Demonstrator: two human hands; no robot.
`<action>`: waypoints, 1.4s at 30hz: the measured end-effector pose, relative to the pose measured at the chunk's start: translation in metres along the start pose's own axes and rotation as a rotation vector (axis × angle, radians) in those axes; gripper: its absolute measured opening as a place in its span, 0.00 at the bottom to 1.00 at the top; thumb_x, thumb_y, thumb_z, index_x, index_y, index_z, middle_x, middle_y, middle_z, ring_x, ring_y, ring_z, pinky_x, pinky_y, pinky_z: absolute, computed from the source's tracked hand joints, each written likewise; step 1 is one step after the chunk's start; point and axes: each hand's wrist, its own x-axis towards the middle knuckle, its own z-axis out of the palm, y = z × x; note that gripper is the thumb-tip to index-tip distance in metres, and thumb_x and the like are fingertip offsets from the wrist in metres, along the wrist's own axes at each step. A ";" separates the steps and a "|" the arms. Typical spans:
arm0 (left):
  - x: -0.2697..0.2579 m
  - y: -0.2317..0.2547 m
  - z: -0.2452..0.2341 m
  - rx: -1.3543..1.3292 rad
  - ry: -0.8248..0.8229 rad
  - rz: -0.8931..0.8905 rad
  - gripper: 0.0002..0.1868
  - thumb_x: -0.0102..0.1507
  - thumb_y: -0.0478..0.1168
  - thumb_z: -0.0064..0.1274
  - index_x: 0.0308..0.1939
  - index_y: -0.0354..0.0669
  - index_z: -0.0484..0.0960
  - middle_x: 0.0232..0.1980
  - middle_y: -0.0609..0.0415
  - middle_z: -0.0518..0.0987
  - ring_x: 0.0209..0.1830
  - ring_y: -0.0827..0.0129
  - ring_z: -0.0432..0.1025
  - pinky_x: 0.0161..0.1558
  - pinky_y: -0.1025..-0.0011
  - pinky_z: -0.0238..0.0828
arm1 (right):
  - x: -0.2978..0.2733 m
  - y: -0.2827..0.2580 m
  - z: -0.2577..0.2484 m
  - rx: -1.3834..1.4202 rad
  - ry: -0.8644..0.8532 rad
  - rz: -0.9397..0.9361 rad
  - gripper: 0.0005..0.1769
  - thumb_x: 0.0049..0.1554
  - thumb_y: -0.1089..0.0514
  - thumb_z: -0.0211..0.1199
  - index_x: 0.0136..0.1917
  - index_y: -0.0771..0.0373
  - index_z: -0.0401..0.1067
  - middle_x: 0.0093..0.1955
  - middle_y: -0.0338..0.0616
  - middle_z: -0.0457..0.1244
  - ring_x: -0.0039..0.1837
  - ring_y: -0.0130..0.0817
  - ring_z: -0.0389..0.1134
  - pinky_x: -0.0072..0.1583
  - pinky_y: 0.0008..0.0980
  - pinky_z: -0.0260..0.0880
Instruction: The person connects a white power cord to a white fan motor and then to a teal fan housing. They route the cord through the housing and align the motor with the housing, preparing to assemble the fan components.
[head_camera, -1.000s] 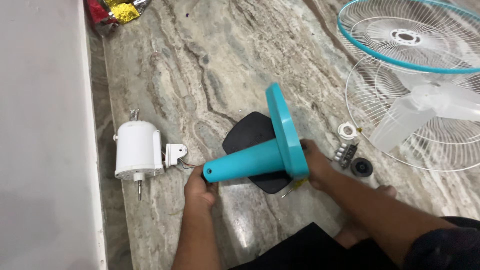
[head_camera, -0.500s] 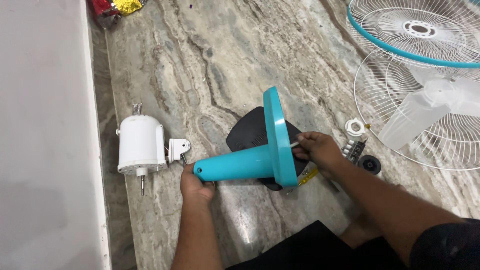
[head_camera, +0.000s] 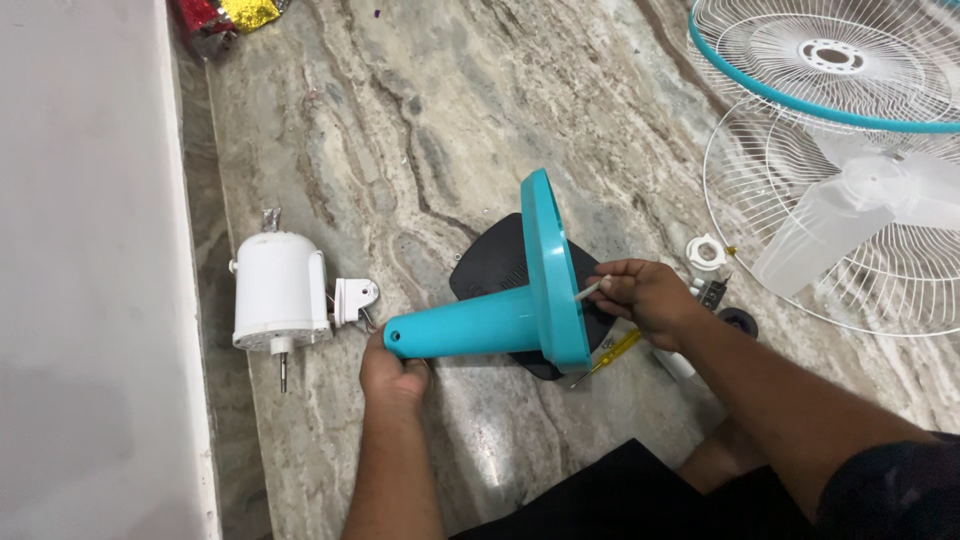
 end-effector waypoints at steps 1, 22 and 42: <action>0.001 0.001 0.001 0.001 -0.015 -0.013 0.10 0.69 0.38 0.43 0.46 0.36 0.78 0.45 0.50 0.81 0.45 0.64 0.78 0.51 0.65 0.80 | 0.000 0.000 0.000 0.012 0.007 -0.006 0.14 0.61 0.66 0.57 0.61 0.68 0.70 0.55 0.48 0.70 0.56 0.35 0.73 0.58 0.30 0.75; -0.014 -0.003 0.013 0.016 -0.116 0.065 0.14 0.69 0.43 0.52 0.53 0.37 0.77 0.51 0.50 0.81 0.52 0.62 0.77 0.60 0.63 0.75 | -0.002 0.009 0.008 0.266 0.160 -0.150 0.09 0.63 0.62 0.60 0.55 0.68 0.74 0.50 0.46 0.69 0.48 0.30 0.71 0.52 0.27 0.75; -0.001 0.007 0.007 -0.055 -0.019 -0.027 0.10 0.71 0.43 0.45 0.45 0.42 0.79 0.46 0.53 0.81 0.46 0.63 0.77 0.57 0.60 0.78 | 0.003 -0.001 -0.012 0.339 0.020 -0.048 0.08 0.69 0.56 0.52 0.50 0.61 0.68 0.49 0.45 0.69 0.51 0.34 0.72 0.54 0.32 0.75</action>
